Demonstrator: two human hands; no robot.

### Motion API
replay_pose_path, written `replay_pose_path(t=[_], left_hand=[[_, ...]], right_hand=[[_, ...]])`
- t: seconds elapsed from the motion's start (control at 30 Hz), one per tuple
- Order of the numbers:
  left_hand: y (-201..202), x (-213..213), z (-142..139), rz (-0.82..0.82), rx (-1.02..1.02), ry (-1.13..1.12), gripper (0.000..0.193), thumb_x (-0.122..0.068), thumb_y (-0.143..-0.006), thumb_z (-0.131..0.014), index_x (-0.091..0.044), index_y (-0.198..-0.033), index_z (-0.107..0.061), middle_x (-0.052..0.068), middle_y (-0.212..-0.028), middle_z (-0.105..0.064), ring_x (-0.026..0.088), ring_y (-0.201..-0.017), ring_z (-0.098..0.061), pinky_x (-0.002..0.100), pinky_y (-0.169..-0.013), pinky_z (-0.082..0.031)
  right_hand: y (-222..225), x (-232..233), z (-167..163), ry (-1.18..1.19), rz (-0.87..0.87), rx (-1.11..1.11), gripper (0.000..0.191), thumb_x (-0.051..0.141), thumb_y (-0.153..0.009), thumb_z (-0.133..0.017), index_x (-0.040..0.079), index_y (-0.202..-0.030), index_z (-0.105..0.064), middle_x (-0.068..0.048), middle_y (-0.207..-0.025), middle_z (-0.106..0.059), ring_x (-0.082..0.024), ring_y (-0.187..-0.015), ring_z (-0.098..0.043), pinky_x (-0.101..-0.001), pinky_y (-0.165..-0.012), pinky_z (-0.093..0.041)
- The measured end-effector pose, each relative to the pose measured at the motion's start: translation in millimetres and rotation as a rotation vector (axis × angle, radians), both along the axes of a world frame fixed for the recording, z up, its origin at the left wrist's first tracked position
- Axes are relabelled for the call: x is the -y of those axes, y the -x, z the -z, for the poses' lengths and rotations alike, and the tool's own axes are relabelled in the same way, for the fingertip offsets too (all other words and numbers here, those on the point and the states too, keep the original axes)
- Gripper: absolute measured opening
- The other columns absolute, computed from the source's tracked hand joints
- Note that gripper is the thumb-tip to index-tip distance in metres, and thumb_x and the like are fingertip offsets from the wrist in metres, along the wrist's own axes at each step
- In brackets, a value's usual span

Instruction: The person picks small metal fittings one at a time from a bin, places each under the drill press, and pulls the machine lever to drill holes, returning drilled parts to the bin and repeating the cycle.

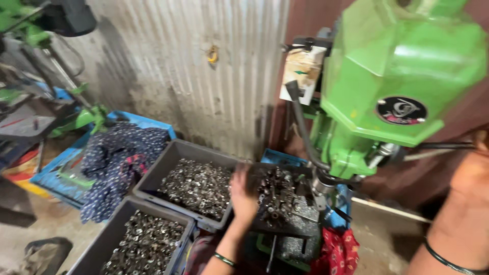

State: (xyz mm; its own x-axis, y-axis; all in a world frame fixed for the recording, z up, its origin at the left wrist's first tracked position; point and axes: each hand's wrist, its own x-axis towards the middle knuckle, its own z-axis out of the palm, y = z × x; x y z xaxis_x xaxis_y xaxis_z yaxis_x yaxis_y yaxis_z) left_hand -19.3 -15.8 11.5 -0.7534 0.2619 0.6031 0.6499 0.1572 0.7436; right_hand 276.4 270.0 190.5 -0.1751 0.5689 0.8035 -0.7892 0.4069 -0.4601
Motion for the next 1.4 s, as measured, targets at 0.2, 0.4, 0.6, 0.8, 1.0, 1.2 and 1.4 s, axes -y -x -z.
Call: replay_pose_path(t=[0.2, 0.4, 0.6, 0.8, 1.0, 1.2, 1.4], left_hand=[[5.5, -20.4, -19.7, 0.105, -0.026, 0.44, 0.037, -0.017, -0.082, -0.076, -0.015, -0.119, -0.069, 0.012, -0.127, -0.064, 0.037, -0.122, -0.056, 0.053, -0.103, -0.042], [11.2, -58.0, -38.5, 0.446, -0.087, 0.38, 0.037, -0.008, -0.077, -0.073, -0.02, -0.113, -0.073, 0.009, -0.116, -0.072, 0.036, -0.107, -0.067, 0.048, -0.091, -0.053], [3.1, -67.4, -38.9, 0.576, 0.074, 0.06, 0.026, -0.002, -0.09, -0.067, -0.008, -0.115, -0.069, 0.012, -0.104, -0.075, 0.026, -0.095, -0.073, 0.036, -0.083, -0.056], [-35.6, -49.1, -19.9, 0.597, 0.408, 0.038, 0.046, -0.003, -0.084, -0.078, -0.007, -0.128, -0.066, 0.014, -0.091, -0.074, 0.022, -0.082, -0.067, 0.034, -0.081, -0.055], [-68.2, -44.0, -8.0, 0.591, 0.329, 0.104, 0.034, -0.006, -0.068, -0.086, -0.002, -0.095, -0.066, 0.011, -0.088, -0.075, 0.024, -0.078, -0.073, 0.036, -0.074, -0.057], [-73.7, -51.7, 5.7, 0.556, 0.036, 0.092, 0.023, -0.004, -0.069, -0.084, -0.004, -0.089, -0.071, 0.012, -0.089, -0.074, 0.035, -0.087, -0.066, 0.043, -0.079, -0.052], [-81.2, -53.9, 19.8, 0.485, -0.028, 0.09, 0.024, -0.006, -0.072, -0.083, -0.004, -0.09, -0.069, 0.012, -0.089, -0.072, 0.035, -0.09, -0.066, 0.043, -0.08, -0.053]], right_hand=[[-7.4, 12.2, -18.4, -0.022, 0.013, -0.043, 0.049, 0.023, -0.118, -0.043, 0.02, -0.07, -0.034, 0.005, -0.066, -0.026, -0.007, -0.061, -0.023, -0.0193, -0.057, -0.017], [-5.6, 41.9, -31.6, 0.059, -0.02, -0.126, 0.038, 0.045, -0.116, -0.043, 0.012, -0.098, -0.041, 0.003, -0.07, -0.028, -0.009, -0.059, -0.022, -0.023, -0.059, -0.019], [-6.5, 58.9, -41.7, 0.016, 0.066, -0.051, 0.054, 0.062, -0.111, -0.048, 0.012, -0.095, -0.039, 0.002, -0.07, -0.029, -0.012, -0.06, -0.022, -0.0262, -0.06, -0.021], [-4.8, 62.1, -45.5, 0.044, 0.021, -0.078, 0.054, 0.062, -0.109, -0.049, 0.012, -0.093, -0.04, 0.002, -0.068, -0.029, -0.012, -0.058, -0.023, -0.0248, -0.056, -0.021], [-3.9, 65.5, -47.7, 0.006, 0.026, -0.067, 0.055, 0.063, -0.113, -0.049, 0.012, -0.095, -0.04, 0.003, -0.068, -0.029, -0.011, -0.06, -0.027, -0.0253, -0.057, -0.023], [-4.2, 67.9, -51.4, -0.006, 0.007, -0.067, 0.055, 0.063, -0.114, -0.051, 0.012, -0.095, -0.041, 0.002, -0.069, -0.03, -0.011, -0.06, -0.028, -0.0253, -0.058, -0.024], [-7.7, 72.5, -48.7, 0.003, -0.006, -0.062, 0.053, 0.061, -0.113, -0.05, 0.011, -0.096, -0.042, 0.002, -0.071, -0.031, -0.011, -0.061, -0.028, -0.0253, -0.06, -0.025]])
